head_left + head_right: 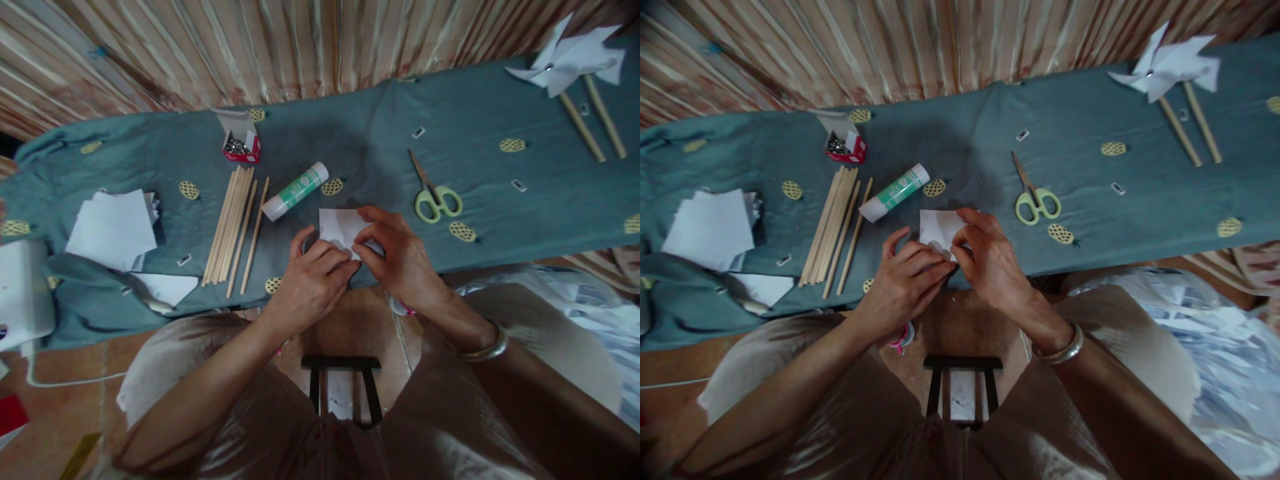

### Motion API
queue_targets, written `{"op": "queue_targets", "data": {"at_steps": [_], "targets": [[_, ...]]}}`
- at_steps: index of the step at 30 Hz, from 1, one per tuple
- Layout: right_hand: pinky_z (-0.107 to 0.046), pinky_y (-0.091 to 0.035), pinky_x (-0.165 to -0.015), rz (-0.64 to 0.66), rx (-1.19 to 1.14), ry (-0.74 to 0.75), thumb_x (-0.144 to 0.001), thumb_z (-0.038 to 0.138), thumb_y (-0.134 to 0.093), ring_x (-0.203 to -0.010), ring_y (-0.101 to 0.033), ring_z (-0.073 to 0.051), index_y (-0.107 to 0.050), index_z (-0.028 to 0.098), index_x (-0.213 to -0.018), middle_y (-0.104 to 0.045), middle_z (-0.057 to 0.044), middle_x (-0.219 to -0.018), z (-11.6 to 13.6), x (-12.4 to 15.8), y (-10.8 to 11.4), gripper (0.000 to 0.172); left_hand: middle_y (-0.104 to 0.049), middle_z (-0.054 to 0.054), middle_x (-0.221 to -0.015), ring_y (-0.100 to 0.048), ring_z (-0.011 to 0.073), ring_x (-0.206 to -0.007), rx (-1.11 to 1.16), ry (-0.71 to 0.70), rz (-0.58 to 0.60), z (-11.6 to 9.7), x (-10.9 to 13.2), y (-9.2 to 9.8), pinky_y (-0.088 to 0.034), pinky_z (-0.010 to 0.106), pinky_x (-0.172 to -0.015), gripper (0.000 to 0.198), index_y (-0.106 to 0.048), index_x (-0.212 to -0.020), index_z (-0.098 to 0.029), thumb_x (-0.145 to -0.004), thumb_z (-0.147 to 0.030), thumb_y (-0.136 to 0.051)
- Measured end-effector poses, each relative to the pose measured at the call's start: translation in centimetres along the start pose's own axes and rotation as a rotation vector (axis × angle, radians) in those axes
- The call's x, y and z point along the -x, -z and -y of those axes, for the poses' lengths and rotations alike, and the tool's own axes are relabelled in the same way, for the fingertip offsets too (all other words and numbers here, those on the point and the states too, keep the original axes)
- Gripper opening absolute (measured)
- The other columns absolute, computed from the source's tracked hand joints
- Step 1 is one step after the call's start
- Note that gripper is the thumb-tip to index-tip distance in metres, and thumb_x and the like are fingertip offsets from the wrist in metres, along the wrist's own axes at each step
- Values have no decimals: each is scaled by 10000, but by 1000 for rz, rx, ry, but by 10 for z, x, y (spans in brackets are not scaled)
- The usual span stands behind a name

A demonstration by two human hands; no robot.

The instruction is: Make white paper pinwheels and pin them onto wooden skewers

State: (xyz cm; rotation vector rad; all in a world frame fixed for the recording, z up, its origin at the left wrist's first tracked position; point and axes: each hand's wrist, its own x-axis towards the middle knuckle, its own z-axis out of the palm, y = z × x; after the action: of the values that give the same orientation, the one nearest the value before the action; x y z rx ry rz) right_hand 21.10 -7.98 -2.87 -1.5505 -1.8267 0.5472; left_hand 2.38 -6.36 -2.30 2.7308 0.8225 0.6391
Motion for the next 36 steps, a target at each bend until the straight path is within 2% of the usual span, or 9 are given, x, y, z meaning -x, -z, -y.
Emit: {"op": "queue_targets", "data": {"at_steps": [7,28,36], "targets": [[-558,-457,-1026,-3,3,-4,-868,215,-566,-1218,-557,-308,-621,254,-817,-627,-105,-1274,1,1,0,84,-735,1,-1010,-612,176,-975,0,3,-22,1,0,-3,-294,521,-1116,176,-664,-1065,-226,-948,-192,-537],[-507,-482,-1014,-32,73,-3,-854,154,-586,-1197,-571,-295,-615,251,-810,-633,-117,-1244,4,2,1,111,-735,12,-1012,-607,181,-976,-8,3,-17,-1,-3,-3,-304,510,-1106,183,-669,-1052,-209,-951,-178,-519],[-507,-501,-1003,-59,94,128,-893,186,-542,-1182,-562,-266,-656,280,-889,-607,-53,-1266,-5,5,-4,148,-735,0,-1021,-606,177,-967,-35,-5,-27,-1,-3,-5,-297,507,-1115,190,-665,-1069,-207,-954,-177,-516]]}}
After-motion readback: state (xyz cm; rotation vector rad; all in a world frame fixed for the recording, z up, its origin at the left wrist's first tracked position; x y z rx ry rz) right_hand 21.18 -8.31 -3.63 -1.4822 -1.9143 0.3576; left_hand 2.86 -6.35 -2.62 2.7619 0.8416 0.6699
